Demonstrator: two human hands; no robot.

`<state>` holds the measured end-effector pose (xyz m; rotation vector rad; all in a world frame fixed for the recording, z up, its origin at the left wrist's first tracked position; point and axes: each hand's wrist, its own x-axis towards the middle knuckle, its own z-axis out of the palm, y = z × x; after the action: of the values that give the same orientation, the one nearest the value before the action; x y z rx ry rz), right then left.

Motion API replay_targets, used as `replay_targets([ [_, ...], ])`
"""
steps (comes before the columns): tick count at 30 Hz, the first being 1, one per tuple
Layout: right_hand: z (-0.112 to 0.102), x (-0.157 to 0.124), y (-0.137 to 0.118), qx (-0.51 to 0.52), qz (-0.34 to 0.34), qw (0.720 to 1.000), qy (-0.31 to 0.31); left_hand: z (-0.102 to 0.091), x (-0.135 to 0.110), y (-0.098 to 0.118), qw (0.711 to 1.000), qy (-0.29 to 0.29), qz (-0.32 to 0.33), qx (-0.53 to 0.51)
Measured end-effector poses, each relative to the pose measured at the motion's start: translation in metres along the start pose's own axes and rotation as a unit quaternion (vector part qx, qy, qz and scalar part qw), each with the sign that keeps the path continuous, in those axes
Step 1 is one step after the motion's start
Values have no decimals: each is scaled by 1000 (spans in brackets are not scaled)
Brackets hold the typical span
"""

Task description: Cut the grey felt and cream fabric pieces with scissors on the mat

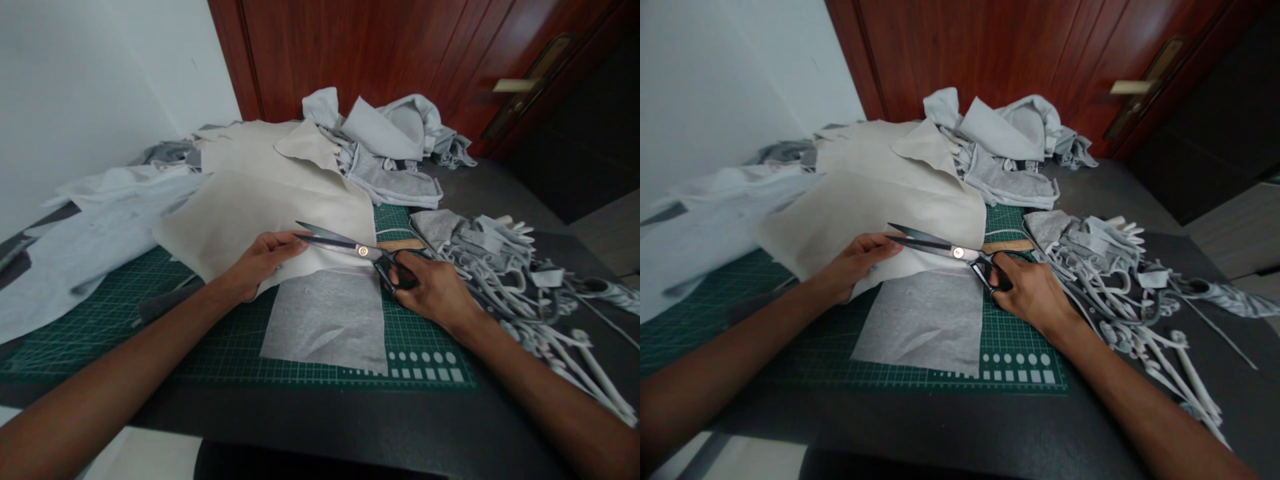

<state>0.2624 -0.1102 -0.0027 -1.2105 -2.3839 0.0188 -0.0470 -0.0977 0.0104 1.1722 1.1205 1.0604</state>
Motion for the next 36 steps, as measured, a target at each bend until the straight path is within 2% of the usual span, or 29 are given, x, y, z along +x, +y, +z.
replay_targets([
  [7, 2, 0, -4, -6, 9, 1000, 4, -1, 0, -1, 1000, 0, 13, 8],
  [14, 7, -2, -5, -10, 16, 1000, 16, -1, -1, -2, 1000, 5, -9, 16],
  [25, 8, -2, -8, 15, 34, 999, -6, 0, -2, 0, 1000, -9, 11, 20],
  [36, 7, -1, -12, 15, 26, 1000, 7, -1, -1, -4, 998, -6, 34, 59],
])
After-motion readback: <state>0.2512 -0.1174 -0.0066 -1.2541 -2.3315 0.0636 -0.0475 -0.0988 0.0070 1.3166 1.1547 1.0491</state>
